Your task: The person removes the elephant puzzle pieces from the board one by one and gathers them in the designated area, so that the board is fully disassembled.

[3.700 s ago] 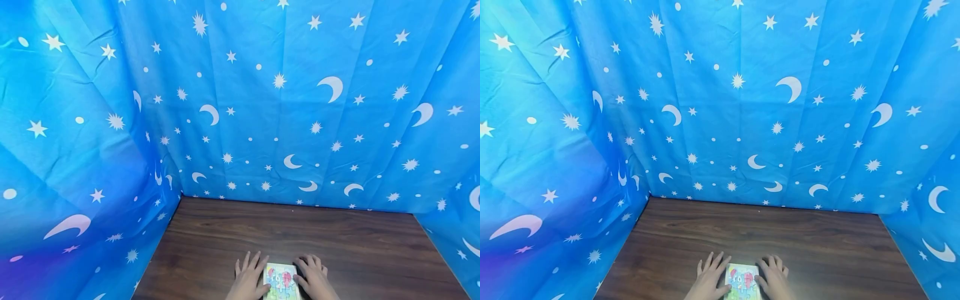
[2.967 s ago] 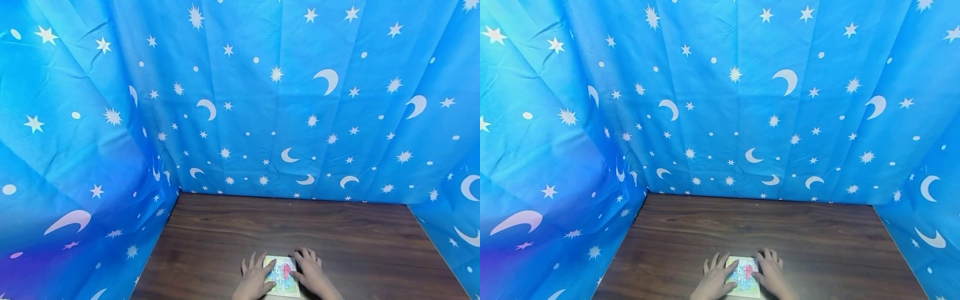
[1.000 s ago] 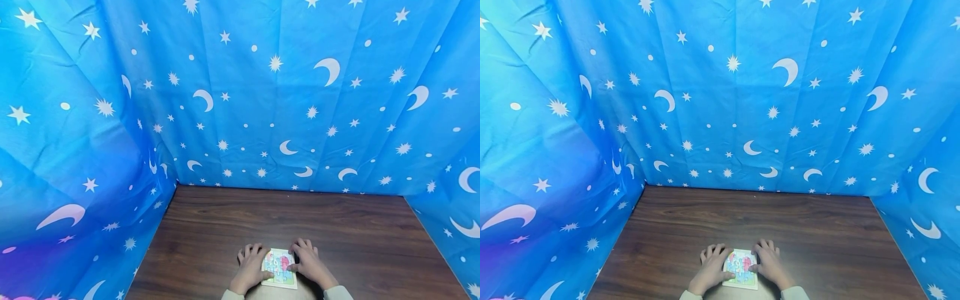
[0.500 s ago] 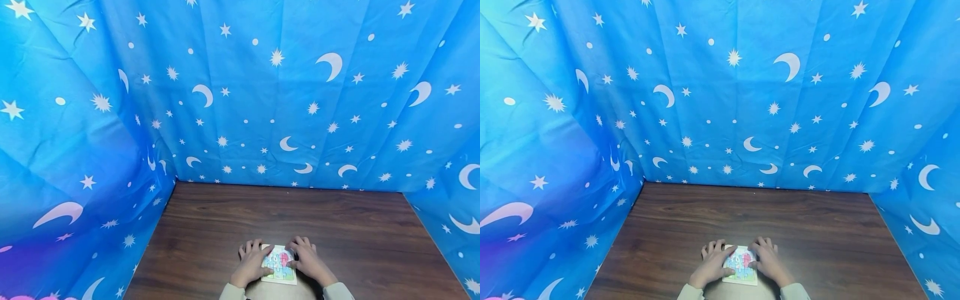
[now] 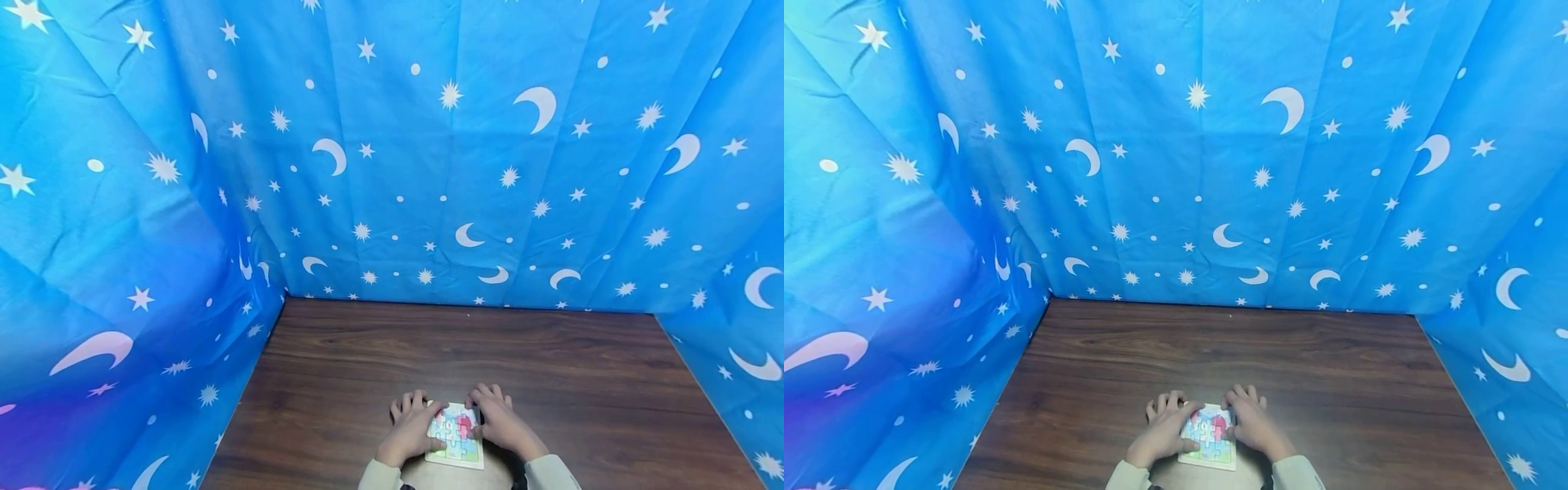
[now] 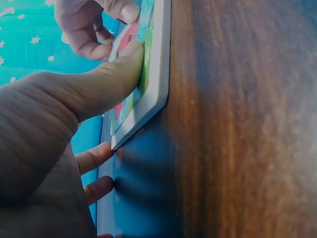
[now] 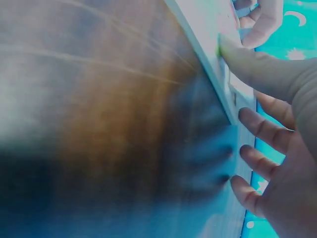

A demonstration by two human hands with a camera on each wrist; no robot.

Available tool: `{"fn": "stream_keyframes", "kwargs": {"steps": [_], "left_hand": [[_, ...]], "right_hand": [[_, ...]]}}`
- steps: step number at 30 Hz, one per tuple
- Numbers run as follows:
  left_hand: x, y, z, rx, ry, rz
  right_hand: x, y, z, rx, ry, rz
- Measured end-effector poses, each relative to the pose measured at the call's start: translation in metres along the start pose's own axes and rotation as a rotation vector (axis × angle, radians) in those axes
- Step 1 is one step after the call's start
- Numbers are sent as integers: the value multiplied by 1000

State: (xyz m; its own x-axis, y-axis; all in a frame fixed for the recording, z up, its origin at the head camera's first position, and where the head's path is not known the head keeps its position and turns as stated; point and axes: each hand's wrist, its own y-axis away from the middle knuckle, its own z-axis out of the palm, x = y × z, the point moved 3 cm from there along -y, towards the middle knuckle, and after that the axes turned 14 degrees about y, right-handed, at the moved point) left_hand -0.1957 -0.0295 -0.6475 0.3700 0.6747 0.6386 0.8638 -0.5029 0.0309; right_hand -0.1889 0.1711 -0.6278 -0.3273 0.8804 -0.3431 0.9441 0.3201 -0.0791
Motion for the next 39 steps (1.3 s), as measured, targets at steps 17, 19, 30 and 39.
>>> {"fn": "stream_keyframes", "kwargs": {"steps": [17, 19, 30, 39], "left_hand": [[11, 7, 9, -43, -114, 63], [10, 8, 9, -33, -121, 69], [-1, 17, 9, 11, -72, 111], [-8, 23, -1, -37, 32, 50]], "right_hand": [[8, 11, -5, 151, 103, -6], [9, 13, -4, 172, 123, -42], [22, 28, -11, 205, 130, -26], [55, 48, -28, 286, 181, 6]]}}
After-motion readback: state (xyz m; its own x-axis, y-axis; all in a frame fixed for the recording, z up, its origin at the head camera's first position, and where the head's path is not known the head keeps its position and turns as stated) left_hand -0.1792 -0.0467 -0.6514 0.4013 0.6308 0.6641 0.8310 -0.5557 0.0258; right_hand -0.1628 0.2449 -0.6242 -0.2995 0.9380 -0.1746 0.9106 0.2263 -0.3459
